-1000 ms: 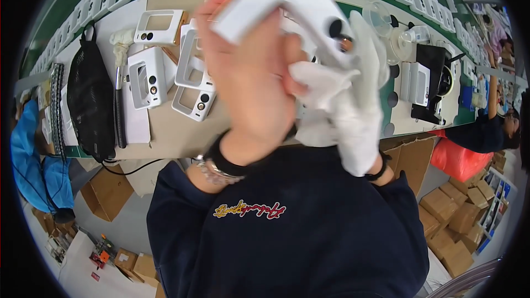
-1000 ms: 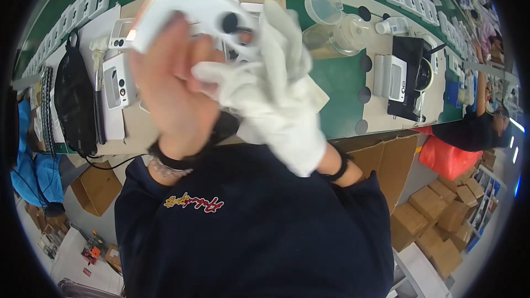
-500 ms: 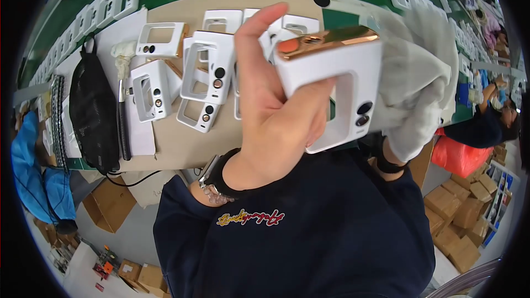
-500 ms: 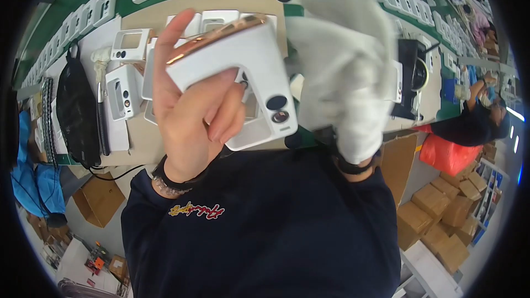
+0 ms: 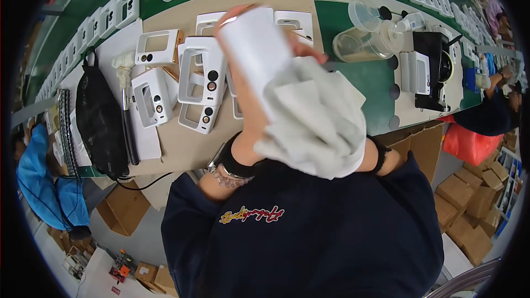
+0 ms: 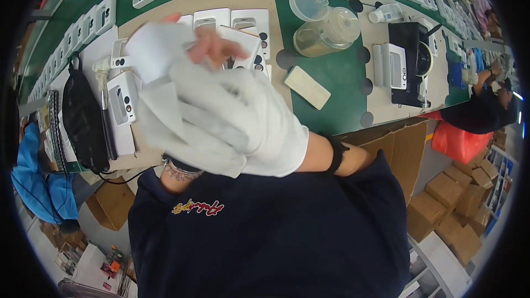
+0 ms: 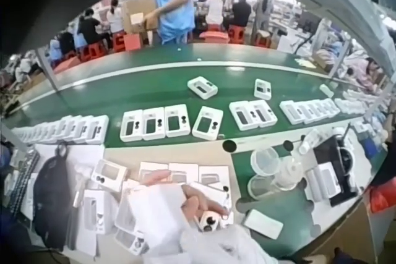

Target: The person wipes white plastic housings with a cloth, occasionally applying liquid from a bottle or pressing a small component into the housing, before placing them on a conveyor belt.

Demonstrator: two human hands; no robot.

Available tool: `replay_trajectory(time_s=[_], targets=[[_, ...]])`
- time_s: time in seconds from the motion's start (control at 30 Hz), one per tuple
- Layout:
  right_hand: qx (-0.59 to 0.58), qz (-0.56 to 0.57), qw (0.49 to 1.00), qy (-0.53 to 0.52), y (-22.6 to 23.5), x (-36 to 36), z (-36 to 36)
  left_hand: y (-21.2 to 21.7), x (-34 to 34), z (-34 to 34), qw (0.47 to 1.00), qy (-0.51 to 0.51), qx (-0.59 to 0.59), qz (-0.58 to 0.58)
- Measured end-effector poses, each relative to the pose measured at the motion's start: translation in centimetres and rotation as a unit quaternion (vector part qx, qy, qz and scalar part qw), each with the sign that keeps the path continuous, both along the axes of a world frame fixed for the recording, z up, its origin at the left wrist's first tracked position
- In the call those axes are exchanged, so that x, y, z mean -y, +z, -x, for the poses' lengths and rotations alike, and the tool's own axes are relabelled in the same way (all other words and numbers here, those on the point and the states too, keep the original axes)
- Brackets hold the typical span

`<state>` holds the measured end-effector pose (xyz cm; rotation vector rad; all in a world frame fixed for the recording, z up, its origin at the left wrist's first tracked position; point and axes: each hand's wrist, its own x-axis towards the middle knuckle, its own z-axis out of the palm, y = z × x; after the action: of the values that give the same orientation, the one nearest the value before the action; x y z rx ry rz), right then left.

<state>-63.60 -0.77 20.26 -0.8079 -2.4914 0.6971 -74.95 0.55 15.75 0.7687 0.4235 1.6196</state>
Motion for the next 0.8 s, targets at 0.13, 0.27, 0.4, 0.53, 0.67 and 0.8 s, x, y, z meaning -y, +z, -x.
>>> replay_trajectory(time_s=[0.13,0.27,0.4,0.53,0.67,0.8], targets=[[-0.016,-0.130,0.991,0.003,-0.7,-0.2,-1.0,2.5,0.1,0.4,0.982,-0.139,0.108,0.073],[-0.037,-0.295,0.955,0.010,-0.9,-0.1,-1.6,4.1,0.4,1.0,0.929,-0.267,0.208,0.151],[-0.174,-0.217,0.960,-0.038,0.4,0.8,-2.0,3.9,0.4,0.9,0.949,-0.226,0.159,0.154],[-0.022,-0.240,0.965,-0.107,3.0,-1.2,0.0,5.3,1.1,0.6,0.861,-0.246,0.360,0.261],[-0.118,-0.117,0.968,-0.186,1.0,-2.0,-2.4,3.4,1.8,0.4,0.958,-0.188,0.094,0.196],[-0.248,0.036,0.924,-0.290,-0.9,-3.0,-4.8,2.7,0.2,0.7,0.959,-0.251,0.097,0.089]])
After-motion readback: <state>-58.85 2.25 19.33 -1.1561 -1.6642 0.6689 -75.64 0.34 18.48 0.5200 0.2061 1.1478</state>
